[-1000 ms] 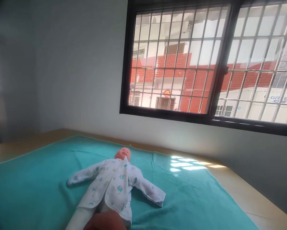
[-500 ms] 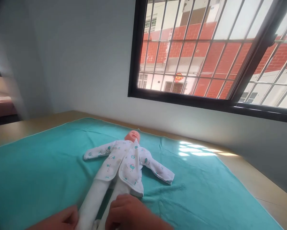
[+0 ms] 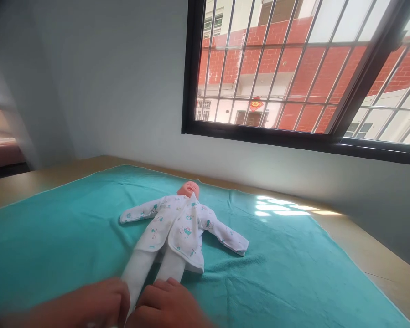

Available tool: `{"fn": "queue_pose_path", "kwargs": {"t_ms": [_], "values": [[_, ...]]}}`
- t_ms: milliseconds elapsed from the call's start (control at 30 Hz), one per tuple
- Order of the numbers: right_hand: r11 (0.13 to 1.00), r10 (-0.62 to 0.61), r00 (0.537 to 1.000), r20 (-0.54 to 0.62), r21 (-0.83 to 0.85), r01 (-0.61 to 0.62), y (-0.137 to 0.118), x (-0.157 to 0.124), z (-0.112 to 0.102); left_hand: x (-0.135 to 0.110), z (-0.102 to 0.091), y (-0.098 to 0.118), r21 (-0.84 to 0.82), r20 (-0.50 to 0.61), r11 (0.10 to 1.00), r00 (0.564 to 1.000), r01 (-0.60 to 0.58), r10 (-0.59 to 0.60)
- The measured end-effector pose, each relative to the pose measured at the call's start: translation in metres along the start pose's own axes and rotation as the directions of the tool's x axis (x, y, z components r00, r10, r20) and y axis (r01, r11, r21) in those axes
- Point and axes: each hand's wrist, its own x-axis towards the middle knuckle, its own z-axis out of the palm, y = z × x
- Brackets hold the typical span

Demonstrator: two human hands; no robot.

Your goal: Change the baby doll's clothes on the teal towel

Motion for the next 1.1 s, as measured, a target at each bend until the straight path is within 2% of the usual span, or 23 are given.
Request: {"fn": "queue_pose_path", "kwargs": {"t_ms": [67,100,133,200,233,267,300,333,367,433,500,567,633,700,767,900,1000,1100], "values": [[0.958,0.171,0.985,-0.022,0.239,-0.161,-0.005,0.002,0.001,0.005,-0.007,-0.002,0.005,-0.116,0.998,0.991,0.064,-0.063],[0.877,0.295,0.955,0.005,0.395,-0.273,-0.008,0.003,-0.001,0.01,-0.01,-0.002,0.01,-0.178,0.996,0.98,0.092,-0.088],[0.749,0.424,0.904,0.049,0.542,-0.38,-0.011,0.004,-0.004,0.016,-0.012,-0.002,0.018,-0.234,0.994,0.967,0.105,-0.098],[0.472,0.616,0.777,0.13,0.729,-0.496,-0.015,0.007,-0.011,0.03,-0.011,-0.001,0.054,-0.292,0.996,0.955,0.073,-0.054],[0.382,0.675,0.722,0.15,0.766,-0.517,-0.016,0.008,-0.015,0.037,-0.009,0.0,0.084,-0.296,0.996,0.955,0.035,-0.009],[0.351,0.712,0.687,0.144,0.775,-0.526,-0.016,0.01,-0.017,0.043,-0.006,-0.001,0.118,-0.283,0.993,0.958,-0.009,0.042],[0.371,0.729,0.674,0.118,0.759,-0.535,-0.016,0.011,-0.02,0.049,-0.003,-0.001,0.154,-0.259,0.987,0.962,-0.048,0.087],[0.428,0.731,0.678,0.075,0.723,-0.542,-0.015,0.012,-0.021,0.054,0.0,-0.002,0.19,-0.23,0.979,0.966,-0.076,0.119],[0.508,0.714,0.7,0.024,0.67,-0.541,-0.013,0.013,-0.022,0.057,0.002,-0.003,0.225,-0.205,0.971,0.97,-0.085,0.133],[0.692,0.63,0.771,-0.087,0.514,-0.507,-0.009,0.012,-0.021,0.062,0.003,-0.006,0.28,-0.178,0.957,0.976,-0.07,0.124],[0.826,0.527,0.837,-0.146,0.321,-0.464,-0.003,0.01,-0.018,0.063,0.002,-0.008,0.345,-0.175,0.937,0.977,-0.056,0.122],[0.868,0.491,0.859,-0.145,0.171,-0.467,0.002,0.007,-0.017,0.064,0.0,-0.012,0.415,-0.204,0.909,0.97,-0.036,0.131],[0.85,0.526,0.837,-0.147,0.112,-0.515,0.005,0.003,-0.017,0.064,0.0,-0.018,0.433,-0.256,0.901,0.961,0.016,0.106],[0.806,0.592,0.789,-0.164,0.142,-0.575,0.008,0.001,-0.018,0.064,0.003,-0.025,0.358,-0.311,0.93,0.95,0.084,0.034],[0.753,0.652,0.738,-0.17,0.252,-0.607,0.009,-0.001,-0.02,0.063,0.007,-0.031,0.24,-0.351,0.964,0.936,0.114,-0.023],[0.608,0.763,0.609,-0.216,0.561,-0.563,0.023,-0.006,-0.018,0.056,0.009,-0.037,0.056,-0.363,0.993,0.929,0.1,-0.073],[0.491,0.845,0.46,-0.272,0.735,-0.467,0.049,-0.011,-0.011,0.052,0.006,-0.039,-0.034,-0.317,0.993,0.941,0.11,-0.115],[0.41,0.905,0.268,-0.329,0.842,-0.351,0.077,-0.017,-0.005,0.054,0.006,-0.044,-0.203,-0.325,0.977,0.936,0.067,-0.132]]}}
